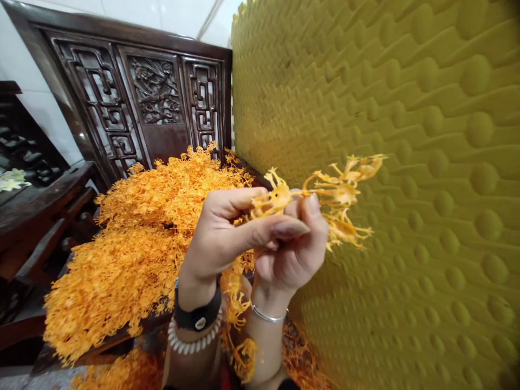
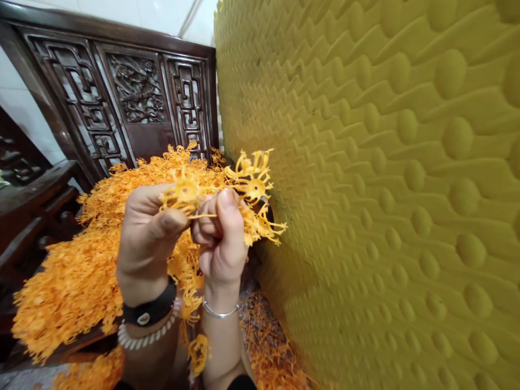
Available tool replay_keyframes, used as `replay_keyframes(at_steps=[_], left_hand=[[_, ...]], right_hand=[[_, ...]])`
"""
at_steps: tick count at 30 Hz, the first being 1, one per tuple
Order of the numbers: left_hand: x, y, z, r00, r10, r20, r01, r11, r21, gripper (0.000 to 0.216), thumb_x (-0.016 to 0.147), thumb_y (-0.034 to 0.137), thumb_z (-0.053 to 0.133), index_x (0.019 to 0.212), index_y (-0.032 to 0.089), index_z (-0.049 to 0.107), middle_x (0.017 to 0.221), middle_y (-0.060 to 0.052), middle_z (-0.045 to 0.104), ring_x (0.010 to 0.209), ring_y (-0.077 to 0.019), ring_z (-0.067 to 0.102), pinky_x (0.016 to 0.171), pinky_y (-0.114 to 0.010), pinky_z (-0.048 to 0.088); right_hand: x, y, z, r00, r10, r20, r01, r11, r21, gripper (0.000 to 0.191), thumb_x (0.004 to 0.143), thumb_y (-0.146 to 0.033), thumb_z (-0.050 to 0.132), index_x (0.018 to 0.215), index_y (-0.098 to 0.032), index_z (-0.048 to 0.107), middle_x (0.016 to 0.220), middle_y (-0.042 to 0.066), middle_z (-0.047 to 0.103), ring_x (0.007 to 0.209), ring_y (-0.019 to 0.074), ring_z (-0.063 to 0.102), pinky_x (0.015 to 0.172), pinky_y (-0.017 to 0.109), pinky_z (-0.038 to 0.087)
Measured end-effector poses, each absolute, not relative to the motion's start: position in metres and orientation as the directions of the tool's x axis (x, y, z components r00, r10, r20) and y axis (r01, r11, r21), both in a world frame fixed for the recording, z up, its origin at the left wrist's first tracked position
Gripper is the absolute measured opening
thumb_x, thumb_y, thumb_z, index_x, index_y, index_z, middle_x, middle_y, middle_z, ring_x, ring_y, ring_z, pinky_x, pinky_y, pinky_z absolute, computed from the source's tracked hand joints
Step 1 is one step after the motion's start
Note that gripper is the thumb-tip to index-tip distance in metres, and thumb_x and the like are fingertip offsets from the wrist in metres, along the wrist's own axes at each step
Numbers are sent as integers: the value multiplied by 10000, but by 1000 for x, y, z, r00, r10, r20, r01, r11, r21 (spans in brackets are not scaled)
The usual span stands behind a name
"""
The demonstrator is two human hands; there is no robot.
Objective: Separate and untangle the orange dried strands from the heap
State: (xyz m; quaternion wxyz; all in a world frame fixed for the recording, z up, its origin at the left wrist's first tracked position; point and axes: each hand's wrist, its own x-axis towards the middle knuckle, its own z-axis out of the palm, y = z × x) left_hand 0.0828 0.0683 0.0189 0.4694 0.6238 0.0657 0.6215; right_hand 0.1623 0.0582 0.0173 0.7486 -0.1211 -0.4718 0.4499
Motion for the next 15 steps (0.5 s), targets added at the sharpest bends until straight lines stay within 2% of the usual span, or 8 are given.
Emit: replay_keyframes(at_steps=[2,5,8,10,12,15], left_hand=[[72,74,15,284,653,702,-510,-516,688,276,752,419,646,603,192,597,502,20,464,422,-74,418,347,-211,330],[61,82,11,371,656,658,-530,-432,730,350,829,422,547,571,186,532,436,34,376,333,-45,282,277,-194,211],[63,87,13,302,714,632,-547,-413,728,419,878,450,446,552,186,441,427,48,280,317,-34,184,250,-181,133],[70,89,16,218,743,633,-497,-474,727,436,862,499,445,555,190,414,439,59,234,313,-30,139,236,-179,120],[75,90,19,132,739,661,-358,-586,727,446,854,532,429,563,195,418,445,69,200,306,-27,106,227,-183,124],[75,90,21,90,628,773,42,-778,627,496,890,551,284,561,211,434,437,82,116,293,-46,67,222,-209,121]], right_hand=[[164,62,16,28,788,616,-631,492,-600,421,811,-420,494,508,-216,284,445,-87,159,345,49,101,274,171,144],[163,69,16,-165,774,611,-735,317,-599,459,813,-406,502,502,-216,223,409,-105,102,300,36,46,243,169,82],[158,75,17,-228,777,587,-817,176,-550,448,849,-370,457,524,-218,189,408,-113,98,282,32,27,239,160,68],[153,76,16,-200,771,604,-866,149,-477,422,867,-347,433,541,-217,199,413,-117,116,281,30,32,244,154,83],[151,77,15,-180,746,641,-913,116,-392,401,886,-330,407,554,-213,216,423,-117,129,282,26,46,252,148,96],[155,76,13,-202,674,711,-969,-34,-244,383,908,-304,353,559,-210,226,431,-110,165,289,20,103,265,138,147]])
